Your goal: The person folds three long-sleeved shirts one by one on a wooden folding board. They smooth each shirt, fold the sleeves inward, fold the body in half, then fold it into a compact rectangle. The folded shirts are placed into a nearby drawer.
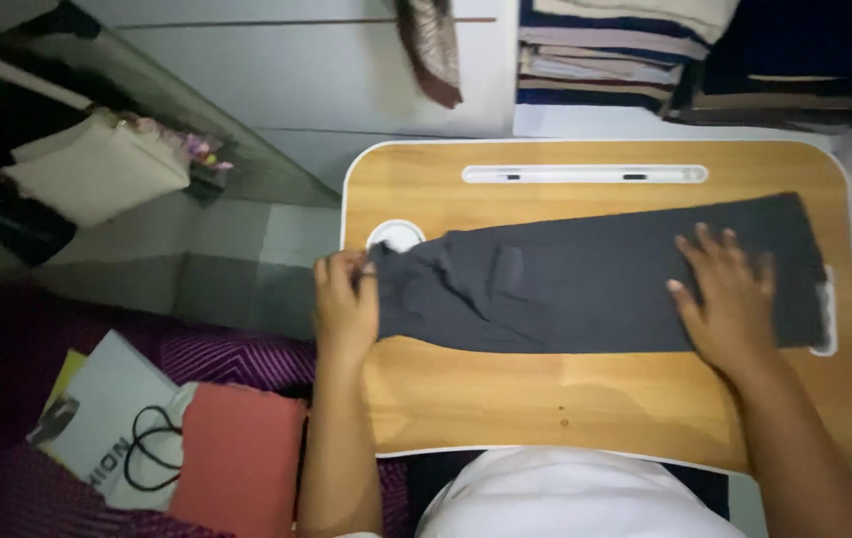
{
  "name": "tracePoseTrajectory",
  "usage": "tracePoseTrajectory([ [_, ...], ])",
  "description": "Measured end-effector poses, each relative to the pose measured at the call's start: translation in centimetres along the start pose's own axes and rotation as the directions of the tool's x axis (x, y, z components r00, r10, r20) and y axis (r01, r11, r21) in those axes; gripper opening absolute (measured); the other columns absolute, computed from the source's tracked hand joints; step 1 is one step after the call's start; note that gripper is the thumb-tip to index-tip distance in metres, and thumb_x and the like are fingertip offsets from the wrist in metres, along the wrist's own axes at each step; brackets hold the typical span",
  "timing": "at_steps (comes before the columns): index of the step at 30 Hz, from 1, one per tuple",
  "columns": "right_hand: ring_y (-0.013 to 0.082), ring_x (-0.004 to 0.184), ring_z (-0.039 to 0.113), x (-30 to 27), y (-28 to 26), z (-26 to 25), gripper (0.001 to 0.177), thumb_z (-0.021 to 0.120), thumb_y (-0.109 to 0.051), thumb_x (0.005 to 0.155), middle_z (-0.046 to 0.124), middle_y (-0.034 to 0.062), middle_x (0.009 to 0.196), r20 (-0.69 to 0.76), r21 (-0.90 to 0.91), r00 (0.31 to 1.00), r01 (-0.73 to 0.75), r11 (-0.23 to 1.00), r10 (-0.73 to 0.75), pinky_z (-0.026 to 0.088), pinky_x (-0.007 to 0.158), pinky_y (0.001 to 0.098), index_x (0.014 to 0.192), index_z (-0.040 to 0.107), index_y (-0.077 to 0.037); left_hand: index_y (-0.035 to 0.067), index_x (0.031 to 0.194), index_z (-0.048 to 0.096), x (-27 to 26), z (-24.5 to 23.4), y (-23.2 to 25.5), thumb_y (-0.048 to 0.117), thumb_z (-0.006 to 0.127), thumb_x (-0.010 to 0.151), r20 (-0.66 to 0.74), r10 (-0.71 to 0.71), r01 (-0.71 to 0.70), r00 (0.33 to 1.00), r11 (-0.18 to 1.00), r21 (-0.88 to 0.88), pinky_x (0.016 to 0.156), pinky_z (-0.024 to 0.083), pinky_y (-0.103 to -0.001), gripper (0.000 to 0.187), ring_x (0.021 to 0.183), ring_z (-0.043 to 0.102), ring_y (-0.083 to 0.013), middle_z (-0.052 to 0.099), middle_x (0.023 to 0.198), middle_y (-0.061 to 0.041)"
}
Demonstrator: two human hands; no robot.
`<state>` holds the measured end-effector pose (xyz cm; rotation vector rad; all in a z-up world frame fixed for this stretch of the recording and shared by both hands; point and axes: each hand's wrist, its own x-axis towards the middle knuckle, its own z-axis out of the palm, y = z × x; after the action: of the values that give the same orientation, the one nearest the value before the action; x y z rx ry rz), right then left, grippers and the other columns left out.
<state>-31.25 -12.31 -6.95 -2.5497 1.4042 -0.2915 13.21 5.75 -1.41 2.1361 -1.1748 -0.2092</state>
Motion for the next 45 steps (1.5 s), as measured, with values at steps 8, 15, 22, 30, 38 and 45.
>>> tracePoseTrajectory([
  [8,0.0430,0.146,0.055,-3.3,3.8,1.0,0.042,0.068,-0.020,0.096,0.062,0.0200,0.156,-0.241,-0.042,0.970,0.032,0.999,-0.041,0.041,0.103,0.0634,0.137,0.072,-0.011,0.014,0.131,0.061,1.4,0.5,8.4,0.019,0.081,0.077,0.412,0.538,-0.600,0.735,0.799,0.029,0.102,0.042,-0.052,0.057,0.135,0.053,-0.0294,0.054,0.151,-0.003],
  [15,0.0325,0.133,0.057,-2.4,4.7,-2.3,0.085,0.070,-0.031,0.064,0.059,-0.0005,0.155,0.066,-0.053,0.997,0.035,0.998,-0.032,0.043,0.102,0.0562,0.149,0.059,-0.032,0.021,0.116,0.062,4.7,6.2,7.1,0.029,0.083,0.065,0.555,0.566,-0.682,0.610,0.731,0.003,0.093,0.036,-0.047,0.056,0.111,0.061,-0.0273,0.063,0.106,-0.001],
  [22,0.0326,0.129,0.059,-1.2,6.4,-4.2,0.081,0.085,-0.039,0.068,0.065,0.0144,0.139,0.050,0.162,0.986,0.147,0.976,-0.157,0.043,0.109,0.0454,0.142,0.064,-0.015,0.006,0.113,0.056,8.4,6.0,6.5,0.001,0.053,0.081,0.630,0.476,-0.270,0.614,0.876,-0.399,0.107,0.042,-0.033,0.033,0.127,0.059,-0.0251,0.064,0.135,-0.009],
  [30,0.0288,0.121,0.064,0.0,8.9,-2.2,0.052,0.075,-0.034,0.077,0.068,0.0062,0.129,0.104,0.039,0.981,0.159,0.987,-0.162,0.051,0.100,0.0438,0.126,0.069,-0.019,0.020,0.098,0.047,11.7,2.3,8.2,0.017,0.070,0.079,0.763,0.279,-0.181,0.583,0.960,-0.212,0.082,0.039,-0.030,0.030,0.090,0.052,-0.0169,0.055,0.098,0.003],
  [38,0.0290,0.107,0.074,4.7,9.4,-4.6,0.036,0.062,-0.045,0.085,0.077,0.0039,0.116,0.263,-0.354,0.963,0.046,0.934,0.053,0.060,0.084,0.0436,0.113,0.073,-0.026,0.015,0.087,0.060,15.5,3.4,7.4,0.005,0.083,0.081,0.640,0.418,-0.174,0.645,0.896,-0.409,0.076,0.041,-0.022,0.026,0.079,0.054,-0.0087,0.060,0.089,0.005],
  [45,0.0492,0.113,0.057,7.0,6.0,-7.1,0.032,0.070,0.013,0.108,0.054,0.0336,0.127,-0.532,0.111,0.839,0.207,0.972,-0.118,0.046,0.098,0.0543,0.137,0.057,0.015,0.004,0.116,0.055,11.8,6.3,9.1,0.009,0.067,0.090,-0.101,0.521,-0.507,0.847,0.851,0.138,0.095,0.043,-0.057,0.029,0.112,0.054,-0.0470,0.050,0.126,-0.023],
])
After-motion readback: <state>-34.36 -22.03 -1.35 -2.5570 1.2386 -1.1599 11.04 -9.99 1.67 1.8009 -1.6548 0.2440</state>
